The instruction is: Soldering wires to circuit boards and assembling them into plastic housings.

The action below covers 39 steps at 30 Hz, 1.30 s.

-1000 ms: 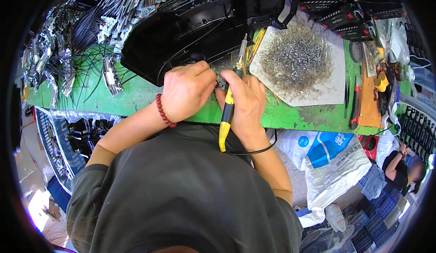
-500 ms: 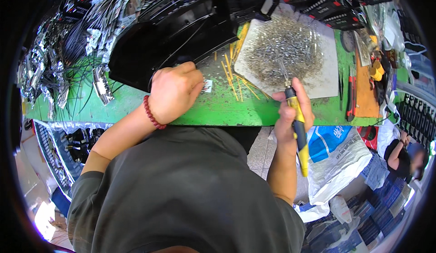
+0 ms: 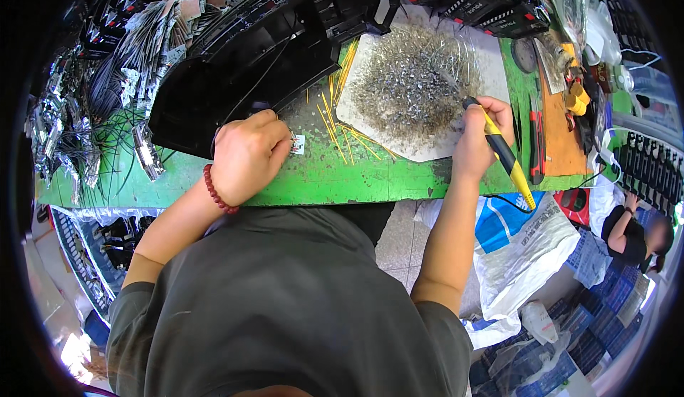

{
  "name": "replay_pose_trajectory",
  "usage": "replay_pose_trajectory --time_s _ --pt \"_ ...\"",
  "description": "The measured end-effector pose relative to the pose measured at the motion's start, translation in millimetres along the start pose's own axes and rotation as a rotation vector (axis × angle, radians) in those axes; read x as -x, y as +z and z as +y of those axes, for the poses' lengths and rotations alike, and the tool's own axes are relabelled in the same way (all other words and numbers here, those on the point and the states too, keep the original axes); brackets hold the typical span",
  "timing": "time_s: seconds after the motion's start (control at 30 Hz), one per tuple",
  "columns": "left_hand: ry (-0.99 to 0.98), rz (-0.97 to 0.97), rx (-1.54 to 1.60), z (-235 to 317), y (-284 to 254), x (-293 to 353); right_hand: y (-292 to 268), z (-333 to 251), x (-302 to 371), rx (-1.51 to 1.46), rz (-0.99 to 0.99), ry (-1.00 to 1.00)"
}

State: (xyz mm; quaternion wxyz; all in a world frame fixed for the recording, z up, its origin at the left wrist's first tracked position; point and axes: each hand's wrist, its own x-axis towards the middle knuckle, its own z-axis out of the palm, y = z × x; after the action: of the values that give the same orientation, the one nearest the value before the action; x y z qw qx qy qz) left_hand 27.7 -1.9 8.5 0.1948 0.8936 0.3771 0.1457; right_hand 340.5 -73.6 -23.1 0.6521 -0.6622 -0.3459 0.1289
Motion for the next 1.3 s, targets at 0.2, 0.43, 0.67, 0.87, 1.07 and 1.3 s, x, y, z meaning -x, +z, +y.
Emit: replay_pose_trajectory --time_s 0.2,0.43,0.67,0.87,1.07,1.3 --pt "0.015 0.019 0.018 -1 0 1 4 -1 0 0.017 -0.002 0.015" --pt "0.01 -0.008 0.031 -3 -1 2 7 -3 3 0.004 0.045 0.003" --pt "0.01 -0.009 0.049 -3 0 0 9 -20 46 -0.179 -0.038 -0.034" --pt "-0.004 -0.003 0.063 -4 0 2 37 -41 114 -0.31 -0.341 0.094" --pt "-0.005 -0.036 0.099 -5 -3 1 47 -43 127 -0.22 -0.418 0.152" --pt "0.007 -0.018 0.115 -4 -3 3 50 -43 126 -0.164 -0.442 0.144"
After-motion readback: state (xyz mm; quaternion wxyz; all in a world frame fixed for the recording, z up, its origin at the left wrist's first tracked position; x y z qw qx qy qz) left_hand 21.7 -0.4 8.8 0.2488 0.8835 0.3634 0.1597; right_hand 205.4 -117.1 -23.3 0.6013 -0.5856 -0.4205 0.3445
